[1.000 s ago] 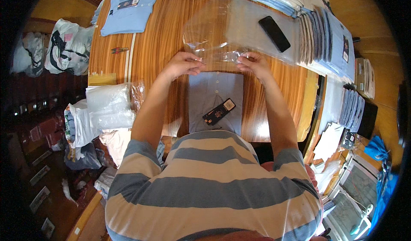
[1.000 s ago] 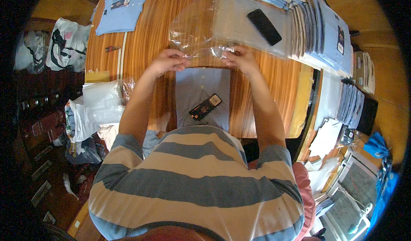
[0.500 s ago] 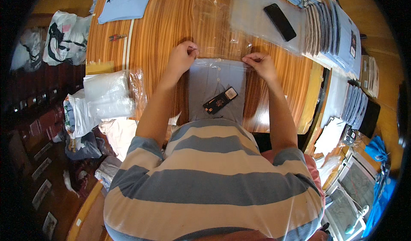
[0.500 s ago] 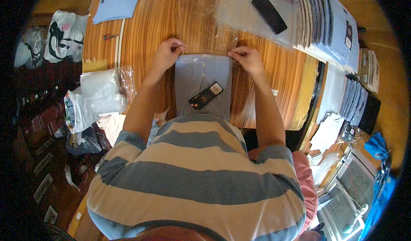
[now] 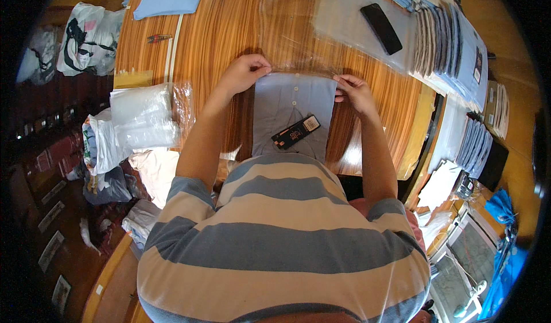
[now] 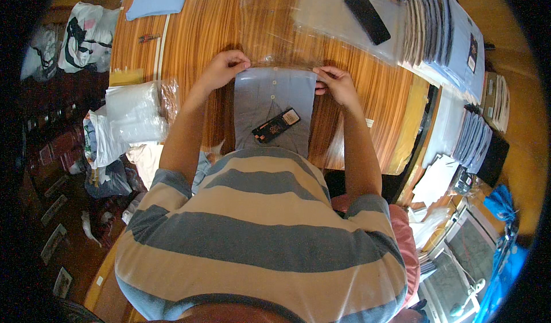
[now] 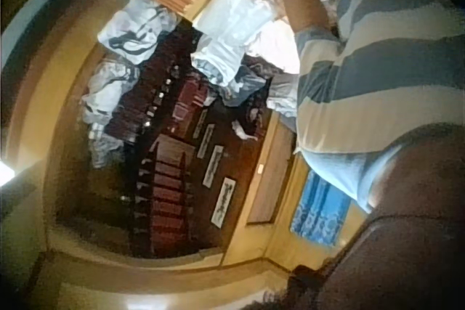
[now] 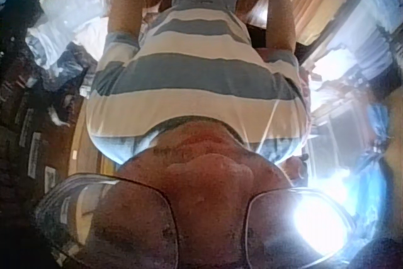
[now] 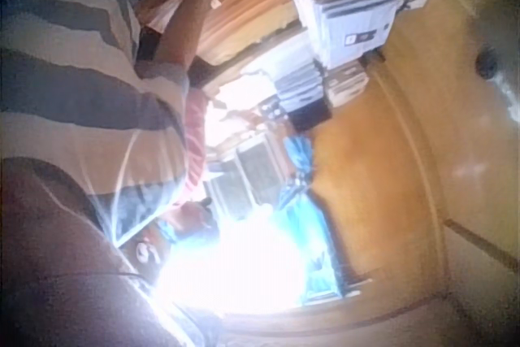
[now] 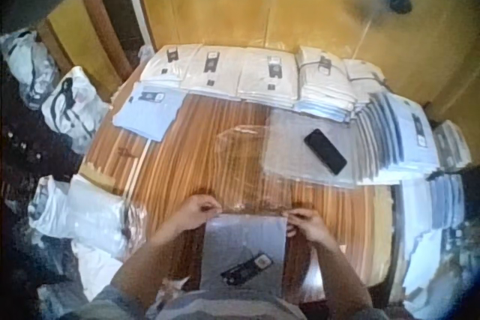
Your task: The person places folded shirts into clear plastic bags, seals the bags by hand, and stacks the packaged shirts into organized piles on a table.
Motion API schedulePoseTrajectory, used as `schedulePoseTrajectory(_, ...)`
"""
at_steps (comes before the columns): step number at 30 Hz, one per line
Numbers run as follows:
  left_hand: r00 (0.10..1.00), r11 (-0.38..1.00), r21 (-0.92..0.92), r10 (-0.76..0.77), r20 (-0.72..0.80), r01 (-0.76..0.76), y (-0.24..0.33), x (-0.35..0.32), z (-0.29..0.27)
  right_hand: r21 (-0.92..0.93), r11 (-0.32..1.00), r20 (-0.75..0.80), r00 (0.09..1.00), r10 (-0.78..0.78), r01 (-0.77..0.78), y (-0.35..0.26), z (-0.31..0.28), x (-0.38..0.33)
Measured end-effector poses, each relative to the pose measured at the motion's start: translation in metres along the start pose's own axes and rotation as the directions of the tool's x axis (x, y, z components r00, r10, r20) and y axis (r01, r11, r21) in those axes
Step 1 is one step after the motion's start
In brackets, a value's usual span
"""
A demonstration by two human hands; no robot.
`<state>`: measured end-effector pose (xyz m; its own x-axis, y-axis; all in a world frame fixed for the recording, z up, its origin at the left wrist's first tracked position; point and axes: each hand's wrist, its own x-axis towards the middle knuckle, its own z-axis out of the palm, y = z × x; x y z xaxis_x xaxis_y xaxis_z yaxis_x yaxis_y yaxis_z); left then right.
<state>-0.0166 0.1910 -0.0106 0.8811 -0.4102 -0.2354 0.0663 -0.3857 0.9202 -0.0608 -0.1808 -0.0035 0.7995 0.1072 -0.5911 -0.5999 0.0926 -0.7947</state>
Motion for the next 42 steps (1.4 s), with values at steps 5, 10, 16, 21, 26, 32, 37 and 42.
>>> schedulePoseTrajectory(5, 0.995, 0.992, 0.114, 0.056, -0.077, -0.047, 0.015, -0.006, 0.0, 0.074, 0.995, -0.006, 0.998, 0.062, -0.061, -0.008, 0.006, -0.009)
schedulePoseTrajectory(10, 0.979, 0.959, -0.22, -0.195, -0.052, 0.179, 0.018, -0.014, -0.004, -0.102, 0.991, -0.029, 0.996, 0.079, -0.081, -0.012, 0.002, -0.004)
schedulePoseTrajectory(16, 0.906, 0.746, -0.563, -0.423, 0.012, 0.356, 0.013, -0.036, -0.004, -0.235, 0.969, 0.0, 0.997, 0.075, -0.073, -0.008, 0.002, -0.002)
schedulePoseTrajectory(21, 0.89, 0.749, -0.542, -0.456, -0.004, 0.381, 0.017, -0.052, -0.001, -0.314, 0.946, -0.069, 0.996, 0.064, -0.082, -0.009, 0.019, -0.012)
schedulePoseTrajectory(26, 0.942, 0.853, -0.403, -0.327, 0.078, 0.33, 0.001, -0.073, 0.01, -0.522, 0.847, 0.008, 0.992, 0.127, -0.105, 0.007, 0.007, -0.035)
schedulePoseTrajectory(32, 0.864, 0.782, 0.591, 0.424, -0.27, -0.199, 0.061, -0.09, 0.017, -0.777, 0.497, 0.12, 0.867, -0.483, 0.385, -0.001, 0.016, -0.082)
schedulePoseTrajectory(37, 0.834, 0.642, 0.611, 0.549, 0.055, -0.464, 0.021, -0.079, 0.021, -0.822, 0.069, 0.42, 0.685, -0.595, 0.565, 0.018, 0.022, -0.066)
schedulePoseTrajectory(42, 0.906, 0.839, 0.404, 0.419, -0.052, -0.365, 0.023, -0.073, 0.02, -0.836, 0.343, 0.194, 0.816, -0.545, 0.428, 0.021, 0.031, -0.068)
